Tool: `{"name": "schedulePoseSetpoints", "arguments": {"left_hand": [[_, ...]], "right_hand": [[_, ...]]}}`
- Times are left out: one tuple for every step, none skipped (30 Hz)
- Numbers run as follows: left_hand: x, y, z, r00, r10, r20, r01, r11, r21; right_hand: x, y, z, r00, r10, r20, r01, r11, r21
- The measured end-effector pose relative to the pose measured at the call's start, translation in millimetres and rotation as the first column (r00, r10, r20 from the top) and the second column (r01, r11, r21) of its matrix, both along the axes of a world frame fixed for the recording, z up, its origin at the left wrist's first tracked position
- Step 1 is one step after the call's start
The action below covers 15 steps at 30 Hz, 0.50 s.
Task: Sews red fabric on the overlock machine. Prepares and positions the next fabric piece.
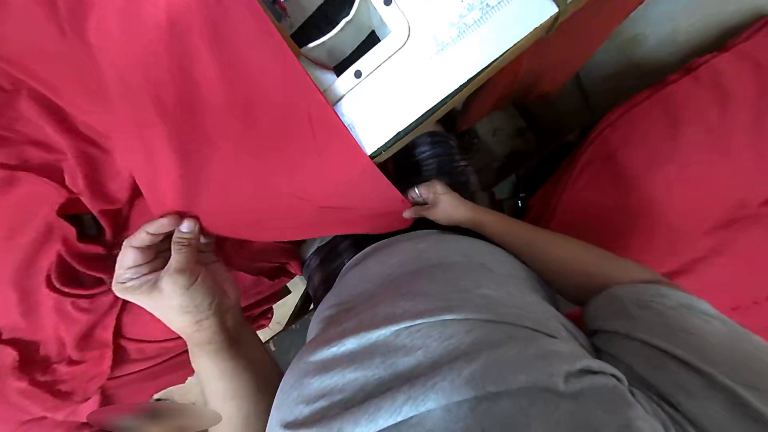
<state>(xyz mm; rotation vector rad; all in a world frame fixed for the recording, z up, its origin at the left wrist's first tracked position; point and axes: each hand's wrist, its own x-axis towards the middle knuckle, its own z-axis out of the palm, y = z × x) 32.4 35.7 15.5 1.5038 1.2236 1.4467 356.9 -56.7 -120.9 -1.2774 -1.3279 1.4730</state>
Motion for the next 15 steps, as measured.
{"name": "schedulePoseSetpoints", "arguments": {"left_hand": [[1, -1, -3, 0.996, 0.037, -0.082, -0.031, 0.997, 0.068], [1, -2, -6, 0.969, 0.088, -0.233, -0.042, 0.980, 0.195], [2, -5, -7, 0.888, 0.146, -0.436, 0.012, 0.940, 0.340], [8, -11, -6, 0.771, 0.217, -0.599, 0.096, 0.890, 0.445], [22, -19, -4, 0.681, 0.238, -0.693, 0.206, 0.846, 0.492], [42, -28, -3, 0.624, 0.196, -0.757, 0.325, 0.816, 0.478], [67, -38, -4, 0.575, 0.100, -0.812, 0.447, 0.793, 0.414], [92, -44, -6, 0.506, 0.003, -0.863, 0.552, 0.767, 0.326], [115, -49, -12, 0.434, -0.079, -0.898, 0.630, 0.738, 0.240], [134, -51, -20, 0.360, -0.143, -0.922, 0.684, 0.712, 0.157], [148, -52, -28, 0.290, -0.191, -0.938, 0.716, 0.694, 0.080], [157, -53, -35, 0.236, -0.225, -0.945, 0.731, 0.682, 0.020], [162, -52, -42, 0.213, -0.245, -0.946, 0.733, 0.680, -0.011], [164, -52, -46, 0.208, -0.266, -0.941, 0.733, 0.680, -0.030], [164, -50, -47, 0.224, -0.294, -0.929, 0.731, 0.681, -0.040]], "right_hand": [[2, -5, 0, 0.999, -0.028, -0.029, 0.028, 1.000, -0.007], [3, -9, 2, 0.998, -0.042, -0.042, 0.042, 0.999, -0.015], [5, -12, 5, 0.999, -0.041, -0.035, 0.040, 0.999, -0.016], [7, -14, 10, 0.999, -0.031, -0.010, 0.031, 1.000, -0.004], [8, -14, 16, 1.000, -0.015, 0.021, 0.015, 1.000, 0.015], [9, -15, 22, 0.999, 0.003, 0.051, -0.004, 1.000, 0.019], [9, -16, 27, 0.997, 0.019, 0.074, -0.021, 1.000, 0.023], [8, -16, 30, 0.996, 0.028, 0.089, -0.031, 0.999, 0.030], [7, -16, 32, 0.994, 0.032, 0.103, -0.036, 0.999, 0.038], [6, -16, 34, 0.992, 0.031, 0.120, -0.038, 0.998, 0.057], [5, -16, 35, 0.989, 0.032, 0.147, -0.044, 0.996, 0.079], [4, -16, 37, 0.983, 0.037, 0.179, -0.053, 0.995, 0.087], [4, -17, 39, 0.978, 0.055, 0.202, -0.069, 0.996, 0.061], [5, -17, 39, 0.974, 0.071, 0.213, -0.082, 0.996, 0.043], [5, -18, 38, 0.974, 0.081, 0.209, -0.089, 0.996, 0.030]]}}
